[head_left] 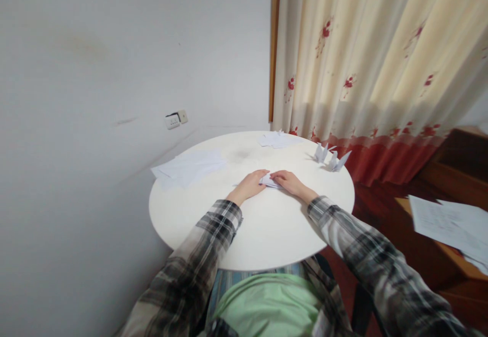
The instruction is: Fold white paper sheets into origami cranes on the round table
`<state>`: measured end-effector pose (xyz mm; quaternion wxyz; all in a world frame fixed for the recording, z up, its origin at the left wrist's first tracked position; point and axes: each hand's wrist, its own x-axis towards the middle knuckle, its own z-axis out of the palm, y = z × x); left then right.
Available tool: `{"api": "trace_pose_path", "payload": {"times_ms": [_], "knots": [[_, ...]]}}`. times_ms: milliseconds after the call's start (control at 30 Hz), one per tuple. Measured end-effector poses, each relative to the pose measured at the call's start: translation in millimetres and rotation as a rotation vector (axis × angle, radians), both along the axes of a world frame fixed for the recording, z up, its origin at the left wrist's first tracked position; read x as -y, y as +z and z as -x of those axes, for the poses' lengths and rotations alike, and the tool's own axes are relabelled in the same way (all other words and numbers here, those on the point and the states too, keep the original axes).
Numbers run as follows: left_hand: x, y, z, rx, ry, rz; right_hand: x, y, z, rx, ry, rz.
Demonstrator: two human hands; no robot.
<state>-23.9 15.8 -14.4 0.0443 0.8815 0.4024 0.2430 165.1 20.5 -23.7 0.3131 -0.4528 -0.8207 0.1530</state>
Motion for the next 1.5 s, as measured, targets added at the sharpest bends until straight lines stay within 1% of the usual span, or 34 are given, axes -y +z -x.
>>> {"api": "trace_pose_path", "payload": {"times_ms": [100,233,400,533,667,733,967,1100,1167,1333,1500], "knots": [[-1,-1.6,2,-0.036,0.011,0.015,5,4.4,1,-0.022,0.036,0.021],[-2,-3.0,3,-0.062,0.055,0.05,10,9.0,1,-0.064,0.084,0.05],[-4,-3.5,2,-0.017,0.071,0.024,14,9.1,1,-0.208,0.177,0.077],[-5,-1.2,3,0.027,0.122,0.002,12,6.2,1,-0.348,0.141,0.08],[-2,2.8,1,0.023,0.195,0.003,11,4.2,4,-0.386,0.111,0.013],[0,5.3,-1,0.029,0.21,0.003,11,3.5,5,-0.393,0.11,0.013],[9,13.5,-10,0.118,0.206,0.024,15,2.9,10,-0.375,0.159,0.095],[13,14.3,-13,0.15,0.14,0.007,16,5.9,12,-0.362,0.257,0.069],[13,13.3,-14,0.168,0.123,-0.001,17,8.0,12,-0.361,0.283,0.061],[13,12.6,-14,0.179,0.118,-0.014,19,10.1,14,-0.38,0.296,0.071],[18,17.5,-15,0.153,0.126,0.006,16,5.3,12,-0.382,0.305,0.045]]}}
